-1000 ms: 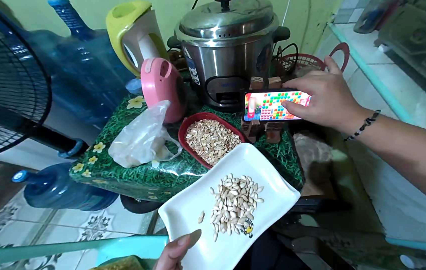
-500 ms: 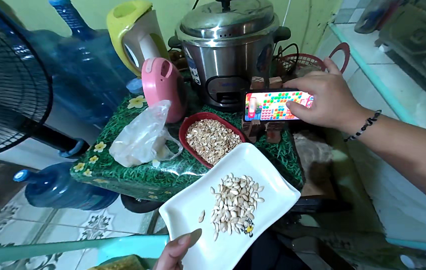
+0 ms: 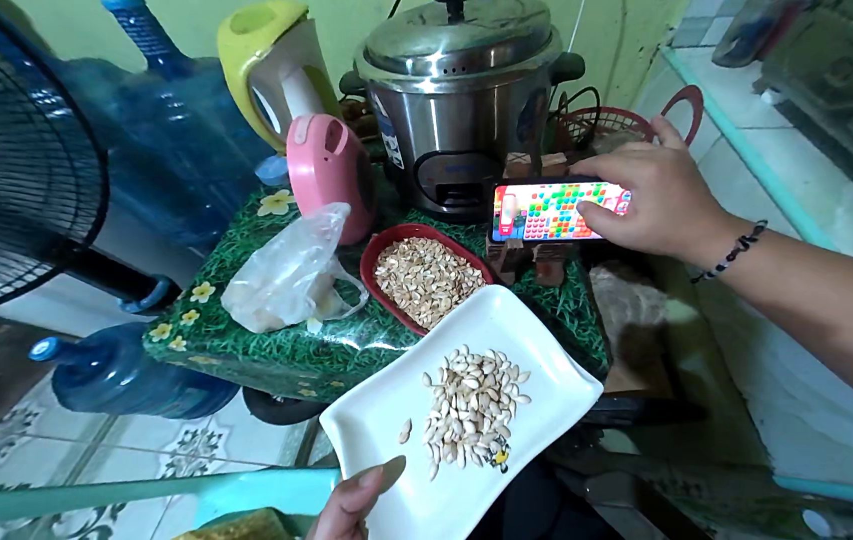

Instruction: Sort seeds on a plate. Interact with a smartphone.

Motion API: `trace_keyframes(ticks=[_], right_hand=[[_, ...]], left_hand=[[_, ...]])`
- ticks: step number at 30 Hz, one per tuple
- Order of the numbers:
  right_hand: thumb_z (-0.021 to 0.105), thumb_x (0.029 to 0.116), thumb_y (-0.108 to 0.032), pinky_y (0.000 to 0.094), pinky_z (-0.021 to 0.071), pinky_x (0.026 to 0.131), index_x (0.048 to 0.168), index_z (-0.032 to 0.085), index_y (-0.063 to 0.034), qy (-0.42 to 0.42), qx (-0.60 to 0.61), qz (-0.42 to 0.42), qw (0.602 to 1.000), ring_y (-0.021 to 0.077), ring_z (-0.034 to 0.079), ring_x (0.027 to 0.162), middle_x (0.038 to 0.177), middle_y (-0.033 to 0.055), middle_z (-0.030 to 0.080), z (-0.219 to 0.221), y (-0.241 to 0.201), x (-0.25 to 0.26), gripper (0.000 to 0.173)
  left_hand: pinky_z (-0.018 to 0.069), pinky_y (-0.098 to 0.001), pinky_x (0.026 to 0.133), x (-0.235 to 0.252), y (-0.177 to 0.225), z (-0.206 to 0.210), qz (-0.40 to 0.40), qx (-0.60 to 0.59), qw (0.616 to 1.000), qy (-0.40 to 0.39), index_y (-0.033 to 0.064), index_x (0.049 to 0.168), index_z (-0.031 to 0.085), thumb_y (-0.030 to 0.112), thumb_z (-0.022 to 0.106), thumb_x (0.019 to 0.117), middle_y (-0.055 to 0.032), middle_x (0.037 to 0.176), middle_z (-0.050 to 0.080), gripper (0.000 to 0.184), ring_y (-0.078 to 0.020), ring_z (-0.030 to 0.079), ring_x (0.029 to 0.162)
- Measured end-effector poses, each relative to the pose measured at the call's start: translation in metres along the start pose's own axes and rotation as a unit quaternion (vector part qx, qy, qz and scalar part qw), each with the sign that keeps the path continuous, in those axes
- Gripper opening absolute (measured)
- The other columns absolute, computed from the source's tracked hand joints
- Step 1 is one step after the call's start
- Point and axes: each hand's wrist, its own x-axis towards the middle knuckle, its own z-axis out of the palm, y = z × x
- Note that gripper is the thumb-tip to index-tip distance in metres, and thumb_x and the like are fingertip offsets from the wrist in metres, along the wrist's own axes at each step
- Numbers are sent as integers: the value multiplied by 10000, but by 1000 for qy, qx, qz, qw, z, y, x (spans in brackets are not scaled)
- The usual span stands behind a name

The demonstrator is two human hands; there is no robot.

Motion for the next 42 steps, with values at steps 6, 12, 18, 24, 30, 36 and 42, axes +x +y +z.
trace_keyframes(ticks=[6,12,18,24,30,36,42], right_hand=[[473,945,-343,770,197,1126,1258,708,-70,0,0,-3,1000,374,684,1123,1123,152,746,-1,2,0,477],[395,955,-267,775,175,1127,1266,703,-62,0,15,-16,1000,381,671,1150,1134,160,742,-4,6,0,483],[326,974,-167,760,151,1151,1273,704,-73,8,28,-12,1000,343,661,1176,1163,141,737,-12,17,3,491],[360,952,-180,750,193,1142,1274,707,-84,-7,36,-25,999,327,678,1139,1138,134,743,-13,23,2,482],[476,894,-326,773,204,1119,1360,657,-92,-48,31,-26,998,357,683,1120,1156,145,739,-18,25,6,553],[476,895,-380,776,195,1120,1359,660,-106,-51,19,-25,998,358,680,1135,1168,144,736,-13,23,4,570],[476,905,-383,781,182,1124,1351,664,-100,-47,9,-28,998,375,680,1129,1152,154,738,-10,18,4,561]], left_hand=[[634,-344,744,0,0,-1,-3,5,1000,4,117,901,756,122,589,867,-77,862,767,171,-138,755,810],[634,-345,738,1,0,0,3,13,1000,-1,125,906,753,123,591,856,-69,855,767,170,-133,754,807],[632,-341,744,0,0,1,-2,5,1000,-9,125,899,764,133,588,865,-70,861,769,179,-132,754,811],[633,-349,757,1,0,-1,2,7,1000,-20,121,924,771,149,622,862,-75,880,770,163,-138,755,829],[633,-342,759,1,0,-1,3,0,1000,-24,119,920,773,133,617,863,-71,878,771,167,-131,755,829],[634,-344,754,1,0,-1,3,2,1000,-21,118,920,764,130,614,859,-73,874,770,163,-135,756,826],[635,-342,750,0,0,0,1,1,1000,-18,119,921,765,125,617,856,-73,872,771,161,-134,757,823]])
